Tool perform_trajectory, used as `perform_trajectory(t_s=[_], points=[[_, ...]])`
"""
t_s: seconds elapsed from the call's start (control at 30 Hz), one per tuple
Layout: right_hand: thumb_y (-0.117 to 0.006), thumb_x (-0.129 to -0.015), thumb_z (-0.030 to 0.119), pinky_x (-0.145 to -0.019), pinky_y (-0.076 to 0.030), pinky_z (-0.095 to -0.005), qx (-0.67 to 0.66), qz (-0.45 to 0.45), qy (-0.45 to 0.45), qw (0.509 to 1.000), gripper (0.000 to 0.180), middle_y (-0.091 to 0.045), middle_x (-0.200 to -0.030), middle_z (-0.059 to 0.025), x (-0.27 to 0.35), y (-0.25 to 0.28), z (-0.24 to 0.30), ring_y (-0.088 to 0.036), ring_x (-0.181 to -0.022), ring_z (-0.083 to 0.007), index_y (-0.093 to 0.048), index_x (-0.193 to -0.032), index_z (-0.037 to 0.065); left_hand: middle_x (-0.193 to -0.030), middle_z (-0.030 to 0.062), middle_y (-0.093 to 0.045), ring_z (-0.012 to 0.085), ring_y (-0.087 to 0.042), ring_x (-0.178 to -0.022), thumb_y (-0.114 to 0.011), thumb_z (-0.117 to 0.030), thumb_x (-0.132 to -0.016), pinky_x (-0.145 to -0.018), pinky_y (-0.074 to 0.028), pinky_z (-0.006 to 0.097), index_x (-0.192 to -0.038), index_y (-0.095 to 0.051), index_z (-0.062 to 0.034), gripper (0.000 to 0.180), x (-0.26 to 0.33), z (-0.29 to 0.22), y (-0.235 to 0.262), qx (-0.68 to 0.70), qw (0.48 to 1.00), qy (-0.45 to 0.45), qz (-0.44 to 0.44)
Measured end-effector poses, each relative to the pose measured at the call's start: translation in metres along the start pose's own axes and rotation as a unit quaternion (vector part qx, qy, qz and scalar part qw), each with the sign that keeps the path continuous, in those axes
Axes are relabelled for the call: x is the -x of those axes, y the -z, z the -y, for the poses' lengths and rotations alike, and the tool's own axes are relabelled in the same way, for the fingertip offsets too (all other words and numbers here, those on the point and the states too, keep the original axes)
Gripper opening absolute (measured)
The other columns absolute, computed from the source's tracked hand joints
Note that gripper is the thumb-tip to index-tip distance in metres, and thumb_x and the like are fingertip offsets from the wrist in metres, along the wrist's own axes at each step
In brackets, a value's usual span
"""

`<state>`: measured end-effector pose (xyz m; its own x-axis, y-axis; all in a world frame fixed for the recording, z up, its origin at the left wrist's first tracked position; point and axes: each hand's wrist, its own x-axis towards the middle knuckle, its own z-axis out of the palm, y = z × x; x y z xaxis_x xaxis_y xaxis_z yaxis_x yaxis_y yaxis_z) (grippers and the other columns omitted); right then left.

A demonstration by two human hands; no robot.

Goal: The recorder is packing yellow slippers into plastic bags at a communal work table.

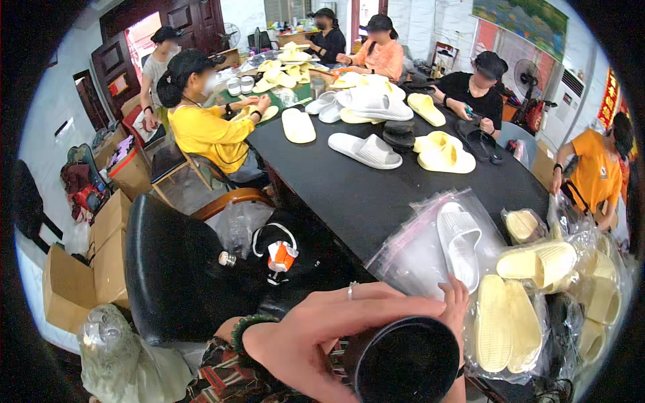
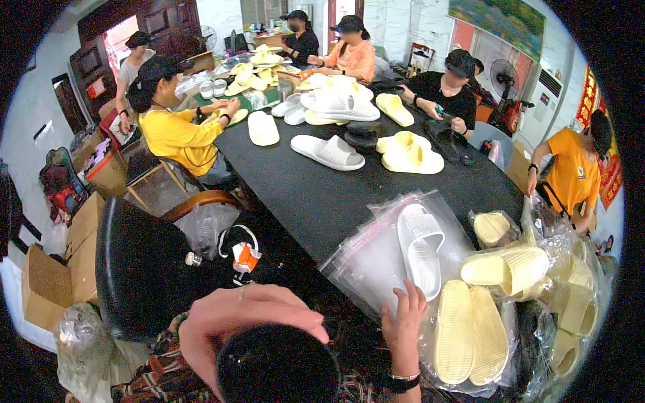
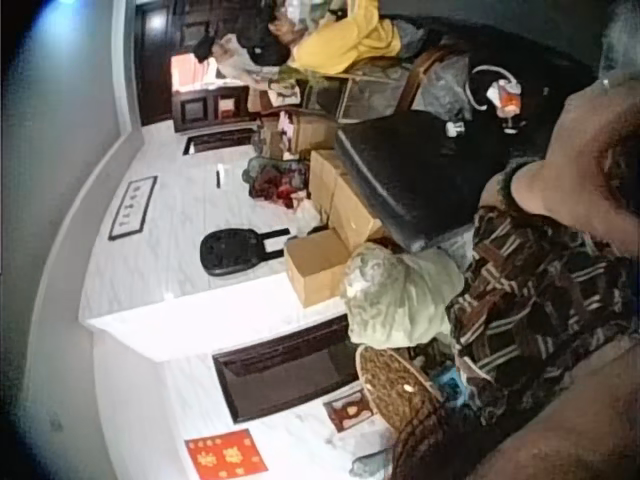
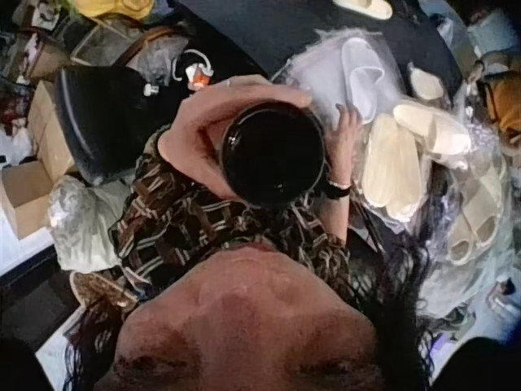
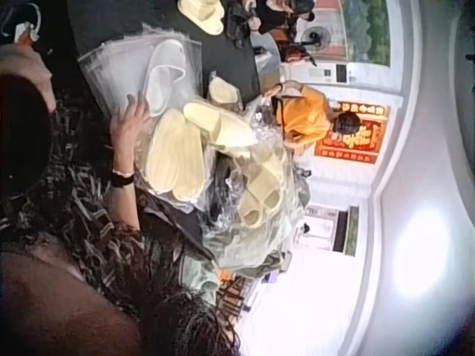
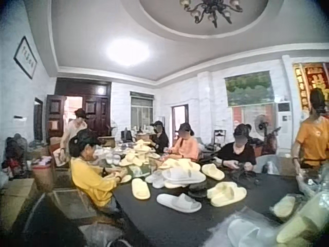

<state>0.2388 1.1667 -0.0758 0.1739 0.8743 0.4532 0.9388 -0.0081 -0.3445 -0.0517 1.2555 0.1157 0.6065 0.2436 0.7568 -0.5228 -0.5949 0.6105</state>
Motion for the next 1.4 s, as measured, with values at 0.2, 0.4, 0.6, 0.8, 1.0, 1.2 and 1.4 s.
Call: perform_trajectory(t_s=[0.2, 0.4, 0.6, 0.8, 1.0, 1.2, 1.4], points=[[-0.075, -0.081, 0.015, -0.109, -0.032, -0.0539, 0.014, 0.002, -0.019, 1.0, 0.044, -0.053, -0.137, -0.0172, 0.021, -0.034, -0.024, -0.044, -0.129, -0.0408, -0.056, -0.12, 0.006, -0.126, 0.0208, -0.062, 0.0313, -0.063, -0.11, -0.082, -0.033, -0.082, -0.096, -0.047, 0.038, -0.138, -0.053, 0.0073, 0.075, 0.0, -0.028, -0.009, 0.053, 0.993, 0.1, 0.017], [-0.075, -0.082, 0.016, -0.108, -0.033, -0.0523, 0.026, -0.007, -0.029, 0.999, 0.044, -0.055, -0.135, -0.0165, 0.021, -0.033, -0.02, -0.047, -0.127, -0.0396, -0.056, -0.12, 0.005, -0.126, 0.0247, -0.061, 0.0352, -0.064, -0.109, -0.07, -0.036, -0.093, -0.096, -0.049, 0.041, -0.138, -0.053, 0.0099, 0.066, -0.004, -0.027, -0.006, 0.07, 0.992, 0.094, 0.035], [-0.074, -0.082, 0.015, -0.106, -0.035, -0.0516, 0.03, -0.012, -0.021, 0.999, 0.044, -0.055, -0.136, -0.0163, 0.022, -0.039, -0.022, -0.048, -0.126, -0.0389, -0.056, -0.121, 0.005, -0.111, 0.0303, -0.068, 0.0415, -0.068, -0.1, -0.062, -0.039, -0.098, -0.088, -0.055, 0.048, -0.111, -0.068, 0.0123, 0.053, -0.008, -0.04, -0.024, 0.09, 0.987, 0.128, -0.025], [-0.074, -0.082, 0.015, -0.105, -0.034, -0.0506, 0.03, -0.016, -0.031, 0.999, 0.044, -0.056, -0.137, -0.0143, 0.022, -0.037, -0.02, -0.048, -0.127, -0.0385, -0.057, -0.122, 0.007, -0.116, 0.0268, -0.065, 0.0381, -0.067, -0.102, -0.064, -0.028, -0.097, -0.09, -0.053, 0.044, -0.122, -0.062, 0.0089, 0.044, -0.009, -0.022, -0.014, 0.075, 0.996, 0.044, 0.008], [-0.074, -0.083, 0.016, -0.105, -0.036, -0.0511, 0.03, -0.012, -0.018, 0.999, 0.043, -0.055, -0.135, -0.0161, 0.019, -0.035, -0.017, -0.048, -0.126, -0.0392, -0.056, -0.12, 0.004, -0.117, 0.023, -0.063, 0.0322, -0.065, -0.1, -0.069, -0.02, -0.093, -0.087, -0.051, 0.037, -0.128, -0.06, 0.0084, 0.046, -0.008, -0.01, -0.014, 0.022, 0.998, -0.059, 0.02], [-0.074, -0.082, 0.014, -0.106, -0.034, -0.0503, 0.022, -0.021, -0.025, 0.999, 0.042, -0.056, -0.138, -0.0148, 0.021, -0.038, -0.02, -0.049, -0.126, -0.0387, -0.057, -0.119, 0.007, -0.103, 0.0227, -0.068, 0.0297, -0.068, -0.086, -0.075, -0.007, -0.087, -0.075, -0.054, 0.035, -0.106, -0.071, 0.0084, 0.025, -0.016, -0.019, -0.015, -0.007, 0.995, -0.093, -0.022], [-0.074, -0.081, 0.013, -0.107, -0.034, -0.0506, 0.021, -0.02, -0.022, 0.999, 0.043, -0.056, -0.137, -0.0149, 0.021, -0.039, -0.02, -0.048, -0.126, -0.0386, -0.057, -0.12, 0.007, -0.105, 0.0241, -0.068, 0.031, -0.067, -0.089, -0.078, -0.005, -0.082, -0.077, -0.054, 0.036, -0.102, -0.073, 0.0072, 0.024, -0.017, -0.016, -0.016, -0.009, 0.988, -0.151, -0.035]])
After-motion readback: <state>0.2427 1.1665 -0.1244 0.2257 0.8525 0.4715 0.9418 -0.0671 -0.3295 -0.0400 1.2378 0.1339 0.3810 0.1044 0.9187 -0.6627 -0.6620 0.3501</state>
